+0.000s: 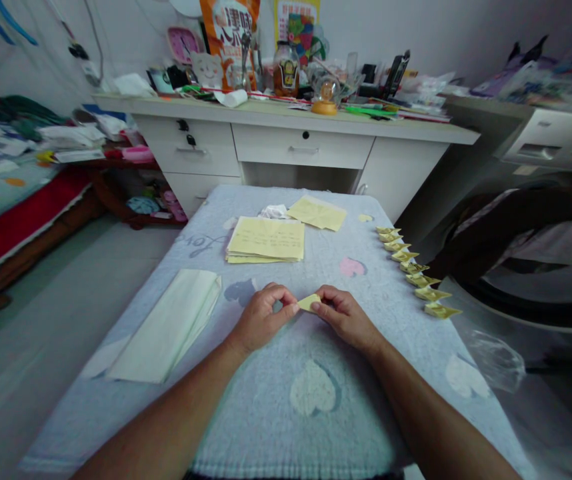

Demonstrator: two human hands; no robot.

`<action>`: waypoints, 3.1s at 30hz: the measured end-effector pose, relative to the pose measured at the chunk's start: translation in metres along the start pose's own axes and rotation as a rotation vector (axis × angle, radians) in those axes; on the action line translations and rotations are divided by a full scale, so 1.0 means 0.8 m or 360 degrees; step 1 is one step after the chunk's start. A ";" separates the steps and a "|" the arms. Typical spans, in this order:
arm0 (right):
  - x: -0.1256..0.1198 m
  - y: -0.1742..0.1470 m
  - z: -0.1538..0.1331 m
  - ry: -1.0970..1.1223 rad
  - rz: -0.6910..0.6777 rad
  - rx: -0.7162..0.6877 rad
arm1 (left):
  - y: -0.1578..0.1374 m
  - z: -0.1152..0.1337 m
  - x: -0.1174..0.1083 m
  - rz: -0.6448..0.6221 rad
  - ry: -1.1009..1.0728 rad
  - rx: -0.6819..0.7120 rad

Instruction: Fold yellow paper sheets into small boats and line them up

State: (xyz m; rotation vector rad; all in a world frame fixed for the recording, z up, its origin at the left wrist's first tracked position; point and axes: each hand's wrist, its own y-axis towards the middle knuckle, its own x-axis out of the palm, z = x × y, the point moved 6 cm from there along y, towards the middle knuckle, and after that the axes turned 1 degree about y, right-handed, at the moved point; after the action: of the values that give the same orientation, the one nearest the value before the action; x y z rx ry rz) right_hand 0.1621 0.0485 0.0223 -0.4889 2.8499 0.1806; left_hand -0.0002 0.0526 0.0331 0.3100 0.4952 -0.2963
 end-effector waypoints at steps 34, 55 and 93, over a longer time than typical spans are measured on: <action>0.006 -0.006 -0.021 -0.0151 0.0267 -0.0378 | -0.002 -0.027 0.035 -0.0047 -0.0795 -0.0353; 0.019 -0.013 -0.042 -0.0533 0.0126 -0.0691 | -0.002 -0.025 0.034 0.0001 -0.1448 -0.0512; 0.016 0.000 -0.017 -0.0152 0.0124 -0.0230 | -0.003 -0.024 0.034 -0.0053 -0.0666 -0.0381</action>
State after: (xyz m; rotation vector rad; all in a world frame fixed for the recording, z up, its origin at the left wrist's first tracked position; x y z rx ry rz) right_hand 0.1474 0.0424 0.0320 -0.3861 2.7759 0.4154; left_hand 0.0136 0.0519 0.0027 0.0027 0.1200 -0.3207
